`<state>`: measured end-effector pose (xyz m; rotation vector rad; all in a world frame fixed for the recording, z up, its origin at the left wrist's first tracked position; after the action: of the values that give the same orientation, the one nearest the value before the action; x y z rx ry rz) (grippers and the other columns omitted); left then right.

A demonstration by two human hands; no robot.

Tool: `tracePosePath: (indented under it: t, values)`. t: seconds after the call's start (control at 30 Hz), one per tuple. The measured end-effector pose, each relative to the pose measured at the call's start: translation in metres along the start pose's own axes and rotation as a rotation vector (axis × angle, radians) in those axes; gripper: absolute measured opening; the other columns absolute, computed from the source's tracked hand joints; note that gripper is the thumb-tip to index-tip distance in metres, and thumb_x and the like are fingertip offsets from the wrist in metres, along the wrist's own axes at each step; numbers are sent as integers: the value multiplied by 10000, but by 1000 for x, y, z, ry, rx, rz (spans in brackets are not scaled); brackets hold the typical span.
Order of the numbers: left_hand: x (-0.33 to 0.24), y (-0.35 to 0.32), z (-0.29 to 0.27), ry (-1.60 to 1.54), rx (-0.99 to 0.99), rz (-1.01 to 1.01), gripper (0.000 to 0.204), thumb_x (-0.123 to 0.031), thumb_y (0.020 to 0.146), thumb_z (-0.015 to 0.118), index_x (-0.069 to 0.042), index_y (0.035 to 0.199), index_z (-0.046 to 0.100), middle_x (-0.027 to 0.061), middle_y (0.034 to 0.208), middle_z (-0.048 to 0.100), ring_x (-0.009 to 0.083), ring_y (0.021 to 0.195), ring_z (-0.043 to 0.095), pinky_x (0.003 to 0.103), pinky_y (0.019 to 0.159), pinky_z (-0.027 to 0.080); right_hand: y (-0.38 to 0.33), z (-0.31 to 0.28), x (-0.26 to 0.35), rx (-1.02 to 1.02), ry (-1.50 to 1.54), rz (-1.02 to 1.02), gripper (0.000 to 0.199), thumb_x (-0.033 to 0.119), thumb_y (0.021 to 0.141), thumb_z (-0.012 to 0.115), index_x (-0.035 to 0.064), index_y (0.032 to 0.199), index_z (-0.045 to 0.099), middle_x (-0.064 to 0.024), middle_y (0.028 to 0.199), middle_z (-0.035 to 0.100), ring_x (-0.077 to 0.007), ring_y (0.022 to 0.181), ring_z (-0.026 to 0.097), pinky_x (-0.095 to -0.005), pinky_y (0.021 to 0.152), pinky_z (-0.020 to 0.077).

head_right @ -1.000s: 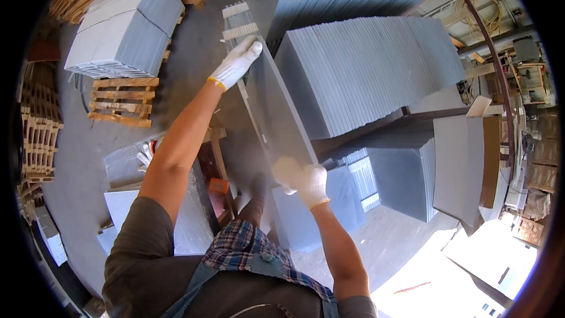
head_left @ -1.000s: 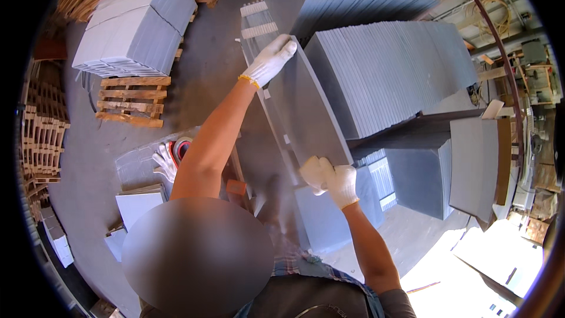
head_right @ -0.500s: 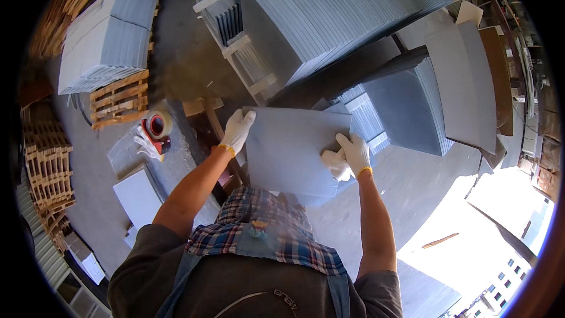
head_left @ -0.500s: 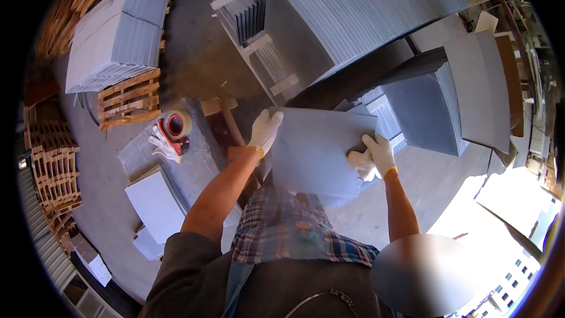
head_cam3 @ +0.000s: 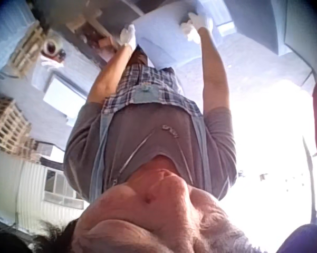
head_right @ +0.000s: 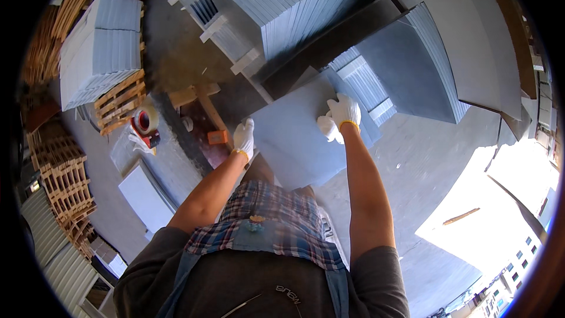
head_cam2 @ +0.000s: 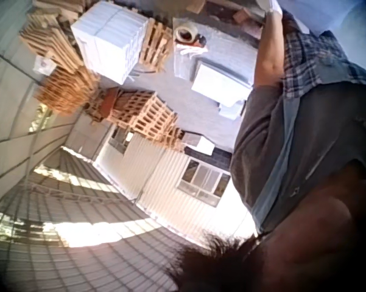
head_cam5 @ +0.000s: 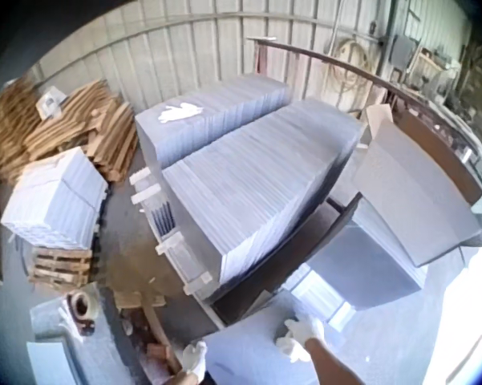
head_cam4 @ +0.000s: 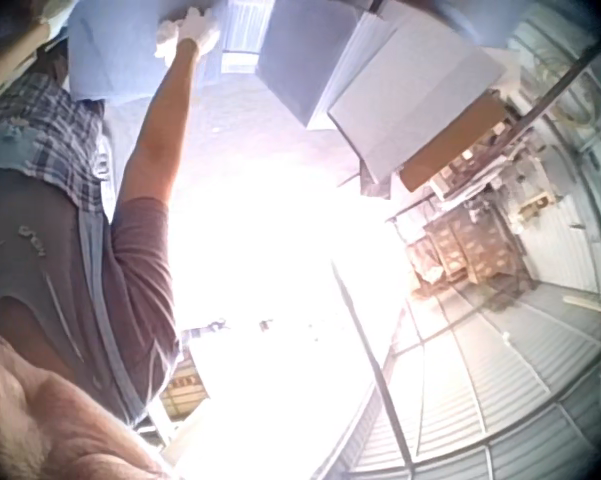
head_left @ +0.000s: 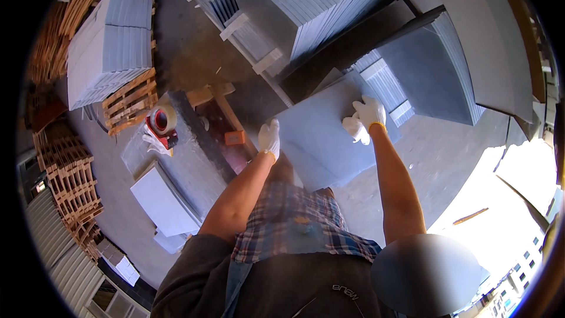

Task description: The person repeatedly picks up gray rectangular panels from a stack, places them on a work surface, wraps them in plastic film, and stacks the wrapped panels. The person also handles cardboard dividers and uses a roll of tape.

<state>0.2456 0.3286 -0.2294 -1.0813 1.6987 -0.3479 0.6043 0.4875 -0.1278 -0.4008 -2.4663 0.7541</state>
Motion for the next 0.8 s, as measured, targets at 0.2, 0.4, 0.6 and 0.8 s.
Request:
tracePosePath:
  t: [0.2, 0.4, 0.6, 0.8]
  values:
    - [11, 2, 1, -6, -59, -11, 564, -473, 999, 622, 35, 1239, 576, 123, 1145, 627, 208, 954, 586, 369, 761, 516, -37, -40, 28, -190, -88, -99, 321, 271, 915, 619, 88, 1160, 715, -170, 1062, 733, -355, 948, 706, -418, 855, 559]
    - [8, 3, 13, 37, 15, -115, 701, -517, 993, 583, 119, 1287, 567, 254, 1307, 615, 328, 1190, 597, 411, 1007, 448, -52, -102, 44, -416, 476, -13, 461, 293, 960, 612, 108, 1382, 605, -153, 1217, 697, -347, 1041, 697, -389, 949, 562]
    - [-7, -20, 21, -166, 191, -334, 678, -577, 1020, 491, 3, 1369, 526, 178, 1283, 630, 313, 1109, 650, 460, 965, 519, -24, 20, 59, -363, -104, -299, 538, 195, 920, 645, 130, 1431, 490, -145, 1431, 518, -388, 1344, 465, -526, 1119, 398]
    - [-31, -56, 25, -450, 261, -616, 832, -747, 1000, 250, -61, 1399, 500, 214, 1316, 598, 332, 1263, 568, 490, 1072, 469, -111, 112, 137, -309, -23, -826, 570, 84, 764, 649, 102, 1327, 563, -94, 1314, 552, -315, 1212, 525, -477, 1046, 441]
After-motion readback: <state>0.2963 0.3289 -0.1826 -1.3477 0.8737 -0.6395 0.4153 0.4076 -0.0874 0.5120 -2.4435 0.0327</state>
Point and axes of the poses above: each hand's wrist, its own y-axis towards the middle knuckle, its own z-axis out of the palm, x = y × z, the point moved 8 cm from there along y, towards the middle knuckle
